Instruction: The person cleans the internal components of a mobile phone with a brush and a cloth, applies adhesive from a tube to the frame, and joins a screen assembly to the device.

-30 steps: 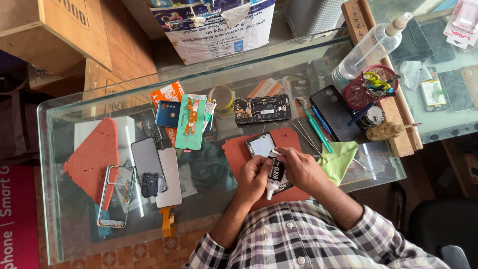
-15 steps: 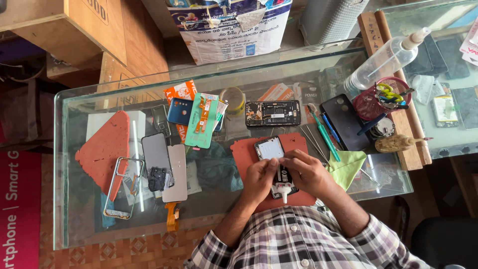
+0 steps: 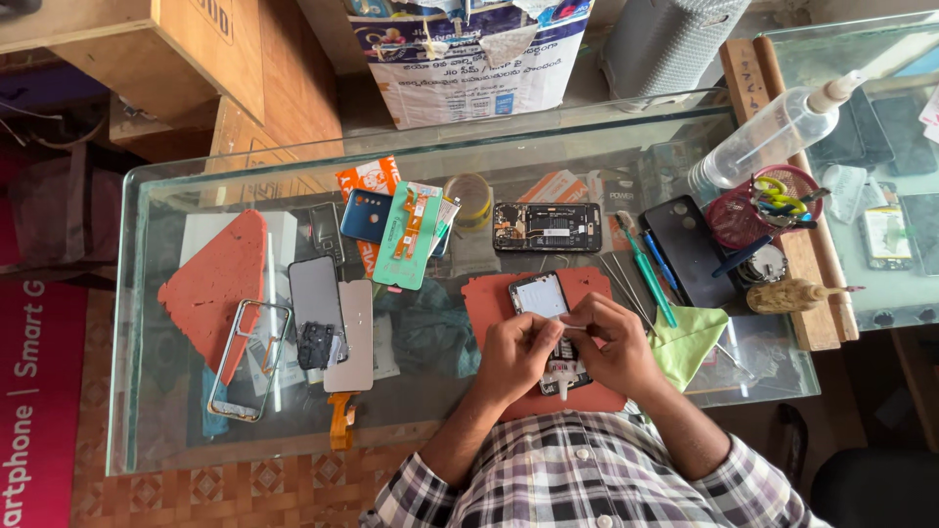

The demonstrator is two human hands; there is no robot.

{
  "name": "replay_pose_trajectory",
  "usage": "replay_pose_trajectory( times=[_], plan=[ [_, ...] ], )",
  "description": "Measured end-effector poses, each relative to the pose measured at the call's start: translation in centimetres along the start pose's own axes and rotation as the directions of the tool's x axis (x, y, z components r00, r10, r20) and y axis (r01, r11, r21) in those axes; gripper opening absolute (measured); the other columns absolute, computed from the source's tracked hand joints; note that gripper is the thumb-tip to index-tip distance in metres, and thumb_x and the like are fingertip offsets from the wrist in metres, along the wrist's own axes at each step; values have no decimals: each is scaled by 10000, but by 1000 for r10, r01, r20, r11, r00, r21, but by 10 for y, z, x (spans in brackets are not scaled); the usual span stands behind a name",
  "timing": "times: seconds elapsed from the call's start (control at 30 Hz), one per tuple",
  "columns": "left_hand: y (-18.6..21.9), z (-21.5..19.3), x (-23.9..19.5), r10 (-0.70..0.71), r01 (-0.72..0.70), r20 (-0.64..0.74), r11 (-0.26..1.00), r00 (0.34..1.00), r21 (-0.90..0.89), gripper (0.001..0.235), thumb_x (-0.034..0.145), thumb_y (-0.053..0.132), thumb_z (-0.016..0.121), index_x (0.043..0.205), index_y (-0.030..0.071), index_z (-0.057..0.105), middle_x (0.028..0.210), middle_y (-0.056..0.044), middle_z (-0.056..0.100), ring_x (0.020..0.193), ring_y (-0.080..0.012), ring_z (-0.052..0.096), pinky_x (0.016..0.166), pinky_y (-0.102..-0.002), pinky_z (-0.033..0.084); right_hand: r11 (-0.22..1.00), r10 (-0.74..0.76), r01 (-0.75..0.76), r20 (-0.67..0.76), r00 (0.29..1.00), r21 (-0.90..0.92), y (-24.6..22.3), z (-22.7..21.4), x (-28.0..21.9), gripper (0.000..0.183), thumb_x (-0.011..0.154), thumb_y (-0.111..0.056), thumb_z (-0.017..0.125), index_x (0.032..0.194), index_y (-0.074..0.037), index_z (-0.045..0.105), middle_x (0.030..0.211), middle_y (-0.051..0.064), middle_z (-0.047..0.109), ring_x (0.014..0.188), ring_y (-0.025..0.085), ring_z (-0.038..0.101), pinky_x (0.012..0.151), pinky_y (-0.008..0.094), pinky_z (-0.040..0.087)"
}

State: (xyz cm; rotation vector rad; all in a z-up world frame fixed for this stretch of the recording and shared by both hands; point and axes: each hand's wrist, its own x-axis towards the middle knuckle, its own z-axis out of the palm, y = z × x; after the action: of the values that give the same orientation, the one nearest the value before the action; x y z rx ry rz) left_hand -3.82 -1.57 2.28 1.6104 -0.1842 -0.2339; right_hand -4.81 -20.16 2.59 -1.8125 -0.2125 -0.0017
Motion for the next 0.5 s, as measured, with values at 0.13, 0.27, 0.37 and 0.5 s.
replay_pose_trajectory(
  times=[0.13, 0.27, 0.37, 0.5],
  plan=[
    [3, -5, 1, 16, -15, -12, 999, 1000, 29, 226, 1009, 185, 695, 929, -23, 727, 684, -111, 696, 578, -189, 605, 505, -361, 444, 969, -218, 221, 40, 975, -114, -11, -4, 8, 70, 857, 65, 729, 924, 76, 716, 998, 88, 701, 867, 126, 743, 746, 254, 629],
    [10, -13, 1, 230, -228, 4, 960, 973, 162, 168, 1006, 160, 682, 986, -5, 709, 826, -104, 734, 716, -173, 713, 606, -342, 533, 962, -14, -33, 173, 985, 270, -13, -10, 10, 226, 930, 79, 618, 1149, 87, 670, 1109, 117, 685, 977, 161, 696, 831, 290, 586],
    [13, -15, 1, 297, -286, 10, 911, 955, 296, 157, 985, 146, 712, 1005, -10, 698, 864, -128, 723, 755, -201, 700, 625, -351, 533, 884, 329, -389, 245, 912, 258, -1, -1, 9, 313, 911, 20, 639, 1223, 25, 611, 993, 76, 723, 799, 124, 722, 671, 278, 610],
    [19, -14, 5, 184, -178, -30, 973, 982, 149, 263, 919, 209, 783, 1009, -11, 671, 836, -116, 731, 734, -218, 727, 631, -342, 575, 921, 285, -319, 171, 943, 225, 13, -3, -3, 114, 971, 19, 652, 1071, 72, 661, 865, 115, 713, 726, 149, 714, 643, 295, 592]
  ],
)
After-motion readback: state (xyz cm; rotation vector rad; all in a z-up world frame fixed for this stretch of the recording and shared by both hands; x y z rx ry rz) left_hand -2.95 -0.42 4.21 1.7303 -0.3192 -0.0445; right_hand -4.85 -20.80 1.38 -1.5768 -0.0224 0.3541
